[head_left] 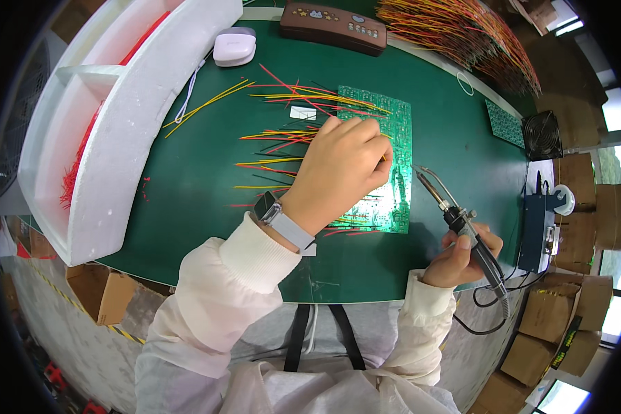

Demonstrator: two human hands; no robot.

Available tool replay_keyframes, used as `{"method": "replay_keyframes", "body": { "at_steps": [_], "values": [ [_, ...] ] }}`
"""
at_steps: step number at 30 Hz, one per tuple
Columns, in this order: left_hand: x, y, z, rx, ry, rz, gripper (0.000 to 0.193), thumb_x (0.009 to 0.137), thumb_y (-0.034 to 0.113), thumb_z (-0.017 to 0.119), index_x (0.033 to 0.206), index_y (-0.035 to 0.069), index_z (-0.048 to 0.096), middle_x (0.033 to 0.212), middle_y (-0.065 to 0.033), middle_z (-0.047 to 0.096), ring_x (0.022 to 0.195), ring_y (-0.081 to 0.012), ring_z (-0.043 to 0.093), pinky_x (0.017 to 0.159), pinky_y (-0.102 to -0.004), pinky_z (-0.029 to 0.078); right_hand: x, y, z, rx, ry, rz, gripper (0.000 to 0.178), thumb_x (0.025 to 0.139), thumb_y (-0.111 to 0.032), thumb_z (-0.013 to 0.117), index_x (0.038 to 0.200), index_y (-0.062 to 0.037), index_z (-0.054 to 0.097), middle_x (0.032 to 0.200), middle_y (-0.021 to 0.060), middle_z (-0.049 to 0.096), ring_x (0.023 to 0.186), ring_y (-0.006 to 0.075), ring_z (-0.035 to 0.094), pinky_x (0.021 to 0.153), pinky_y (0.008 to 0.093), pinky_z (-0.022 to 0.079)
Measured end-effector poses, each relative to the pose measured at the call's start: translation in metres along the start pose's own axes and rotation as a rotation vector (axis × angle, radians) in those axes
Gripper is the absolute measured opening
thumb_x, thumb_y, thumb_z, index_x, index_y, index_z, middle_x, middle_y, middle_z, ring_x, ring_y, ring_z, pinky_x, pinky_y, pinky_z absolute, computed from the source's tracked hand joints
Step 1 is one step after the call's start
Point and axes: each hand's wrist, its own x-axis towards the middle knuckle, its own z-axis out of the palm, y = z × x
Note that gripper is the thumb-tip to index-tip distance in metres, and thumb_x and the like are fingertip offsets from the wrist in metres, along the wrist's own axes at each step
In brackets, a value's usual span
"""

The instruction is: The person retrieves wires from a foam container, positions them onto a circuit board, and solders them using a soldering iron.

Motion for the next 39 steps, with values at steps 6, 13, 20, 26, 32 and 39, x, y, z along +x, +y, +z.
{"method": "replay_keyframes", "body": {
  "at_steps": [6, 13, 20, 26, 32, 39],
  "values": [
    [0.008, -0.001, -0.003, -0.008, -0.022, -0.001, 0.008, 0.066, 0.009, 0.062, 0.071, 0.009, 0.055, 0.068, -0.0025, 0.046, 0.069, -0.0189, 0.048, 0.062, -0.0317, 0.035, -0.001, 0.001, 0.001, 0.015, -0.002, -0.009, 0.033, 0.073, -0.028, 0.062, 0.081, -0.0024, 0.042, 0.061, 0.0077, 0.046, 0.043, 0.0102, 0.041, 0.039, 0.0198, 0.033],
    [0.021, -0.021, -0.064, 0.196, 0.310, -0.053, 0.010, 0.073, 0.007, 0.059, 0.082, 0.006, 0.057, 0.078, -0.0070, 0.052, 0.076, -0.0239, 0.051, 0.068, -0.0348, 0.038, 0.000, 0.003, -0.003, 0.046, 0.040, 0.020, 0.034, 0.073, -0.029, 0.063, 0.080, -0.0027, 0.042, 0.064, 0.0077, 0.046, 0.044, 0.0105, 0.042, 0.039, 0.0194, 0.033],
    [-0.016, -0.068, -0.089, 0.514, 0.200, -0.481, 0.007, 0.073, 0.006, 0.058, 0.079, 0.005, 0.055, 0.077, -0.0094, 0.050, 0.076, -0.0261, 0.049, 0.067, -0.0366, 0.038, 0.000, -0.001, 0.000, 0.034, 0.046, 0.058, 0.035, 0.073, -0.029, 0.064, 0.080, -0.0021, 0.042, 0.064, 0.0078, 0.046, 0.044, 0.0102, 0.043, 0.039, 0.0191, 0.034],
    [-0.012, -0.074, -0.087, 0.526, 0.195, -0.495, 0.007, 0.073, 0.008, 0.060, 0.078, 0.006, 0.055, 0.078, -0.0084, 0.050, 0.077, -0.0251, 0.049, 0.067, -0.0366, 0.037, 0.000, 0.000, -0.002, 0.050, 0.047, 0.079, 0.035, 0.072, -0.028, 0.064, 0.079, -0.0019, 0.042, 0.064, 0.0077, 0.046, 0.044, 0.0101, 0.043, 0.039, 0.0188, 0.034],
    [-0.013, -0.077, -0.086, 0.685, 0.211, -0.367, 0.005, 0.077, 0.006, 0.055, 0.080, 0.004, 0.052, 0.073, -0.0083, 0.048, 0.070, -0.0257, 0.049, 0.062, -0.0355, 0.038, -0.002, -0.003, -0.001, 0.067, 0.045, 0.077, 0.034, 0.072, -0.028, 0.064, 0.080, -0.0019, 0.043, 0.064, 0.0079, 0.047, 0.043, 0.0100, 0.043, 0.039, 0.0187, 0.034],
    [0.008, -0.005, -0.069, 0.040, 0.323, -0.385, 0.006, 0.083, 0.002, 0.043, 0.088, 0.004, 0.044, 0.074, -0.0116, 0.049, 0.069, -0.0297, 0.046, 0.064, -0.0367, 0.036, -0.002, -0.002, -0.005, 0.052, 0.068, 0.110, 0.033, 0.072, -0.026, 0.064, 0.080, -0.0021, 0.043, 0.062, 0.0087, 0.048, 0.042, 0.0109, 0.044, 0.037, 0.0196, 0.036]
  ]
}}
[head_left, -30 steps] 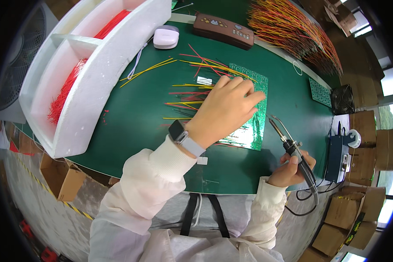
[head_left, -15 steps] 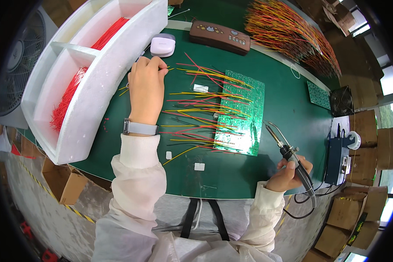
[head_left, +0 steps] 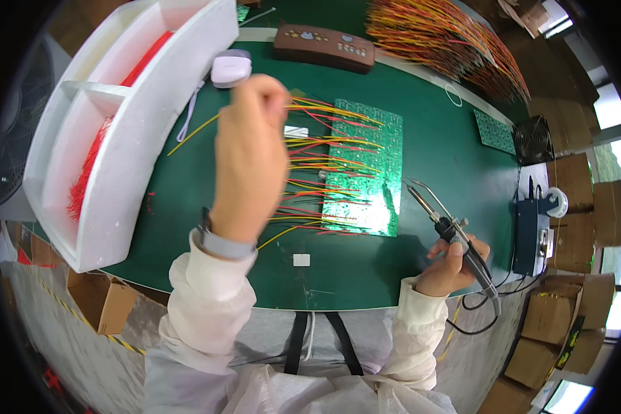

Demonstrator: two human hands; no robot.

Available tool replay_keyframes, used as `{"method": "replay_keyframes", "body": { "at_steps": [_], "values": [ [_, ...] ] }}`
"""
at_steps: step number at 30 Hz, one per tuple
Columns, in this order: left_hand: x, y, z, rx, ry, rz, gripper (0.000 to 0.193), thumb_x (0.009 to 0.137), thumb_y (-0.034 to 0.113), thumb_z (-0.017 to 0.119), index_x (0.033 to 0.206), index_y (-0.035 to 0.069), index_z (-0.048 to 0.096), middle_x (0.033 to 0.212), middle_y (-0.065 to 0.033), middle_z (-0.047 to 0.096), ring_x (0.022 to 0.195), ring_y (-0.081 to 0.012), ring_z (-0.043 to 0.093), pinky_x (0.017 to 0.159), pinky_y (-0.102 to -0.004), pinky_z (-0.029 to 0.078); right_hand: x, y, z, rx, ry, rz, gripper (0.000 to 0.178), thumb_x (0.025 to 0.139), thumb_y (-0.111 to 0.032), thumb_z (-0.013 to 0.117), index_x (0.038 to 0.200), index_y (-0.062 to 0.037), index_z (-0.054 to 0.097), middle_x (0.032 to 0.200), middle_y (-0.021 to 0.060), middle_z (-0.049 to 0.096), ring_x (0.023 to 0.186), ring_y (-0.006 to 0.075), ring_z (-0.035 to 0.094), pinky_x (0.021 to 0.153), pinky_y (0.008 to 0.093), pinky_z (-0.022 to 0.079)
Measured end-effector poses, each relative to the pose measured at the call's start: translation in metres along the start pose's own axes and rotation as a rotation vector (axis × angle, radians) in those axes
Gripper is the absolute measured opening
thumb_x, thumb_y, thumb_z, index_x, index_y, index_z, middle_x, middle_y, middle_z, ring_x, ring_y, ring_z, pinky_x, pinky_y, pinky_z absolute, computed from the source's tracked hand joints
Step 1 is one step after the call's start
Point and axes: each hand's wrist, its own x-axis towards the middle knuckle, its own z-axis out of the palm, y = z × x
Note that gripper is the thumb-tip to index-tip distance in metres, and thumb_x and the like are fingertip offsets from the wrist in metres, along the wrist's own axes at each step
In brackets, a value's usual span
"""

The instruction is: The person retrieves wires from a foam container, positions them onto a circuit board, and solders them using a soldering iron.

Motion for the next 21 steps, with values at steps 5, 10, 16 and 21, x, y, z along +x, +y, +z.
{"method": "replay_keyframes", "body": {
  "at_steps": [5, 10, 16, 21],
  "values": [
    [-0.037, 0.025, 0.027, -0.065, -0.402, 0.326, 0.012, 0.074, -0.003, 0.053, 0.084, 0.001, 0.047, 0.082, -0.0098, 0.050, 0.075, -0.0258, 0.051, 0.066, -0.0331, 0.041, -0.004, -0.007, -0.006, 0.001, 0.006, 0.185, 0.034, 0.075, -0.028, 0.063, 0.082, -0.0016, 0.042, 0.056, 0.0084, 0.050, 0.037, 0.0128, 0.045, 0.035, 0.0222, 0.038],
    [-0.045, 0.024, 0.032, -0.072, -0.526, 0.385, 0.013, 0.070, 0.000, 0.060, 0.080, 0.001, 0.053, 0.080, -0.0092, 0.050, 0.071, -0.0233, 0.054, 0.059, -0.0318, 0.044, -0.008, -0.011, -0.012, -0.016, 0.018, 0.254, 0.034, 0.076, -0.027, 0.062, 0.082, -0.0010, 0.042, 0.053, 0.0076, 0.049, 0.038, 0.0129, 0.045, 0.035, 0.0224, 0.039],
    [-0.046, 0.013, 0.043, -0.066, -0.532, 0.343, 0.012, 0.069, -0.001, 0.060, 0.079, 0.000, 0.053, 0.076, -0.0084, 0.049, 0.067, -0.0223, 0.052, 0.057, -0.0302, 0.043, -0.008, -0.011, -0.012, -0.032, -0.018, 0.249, 0.031, 0.077, -0.024, 0.061, 0.082, -0.0009, 0.042, 0.054, 0.0079, 0.049, 0.039, 0.0134, 0.045, 0.037, 0.0226, 0.039],
    [-0.043, 0.016, 0.042, -0.192, -0.532, 0.219, 0.010, 0.071, 0.001, 0.061, 0.078, 0.000, 0.054, 0.075, -0.0072, 0.049, 0.062, -0.0191, 0.050, 0.052, -0.0276, 0.041, -0.008, -0.012, -0.009, -0.036, -0.034, 0.259, 0.029, 0.078, -0.022, 0.060, 0.082, -0.0002, 0.042, 0.054, 0.0080, 0.049, 0.039, 0.0135, 0.046, 0.037, 0.0227, 0.039]
  ]
}}
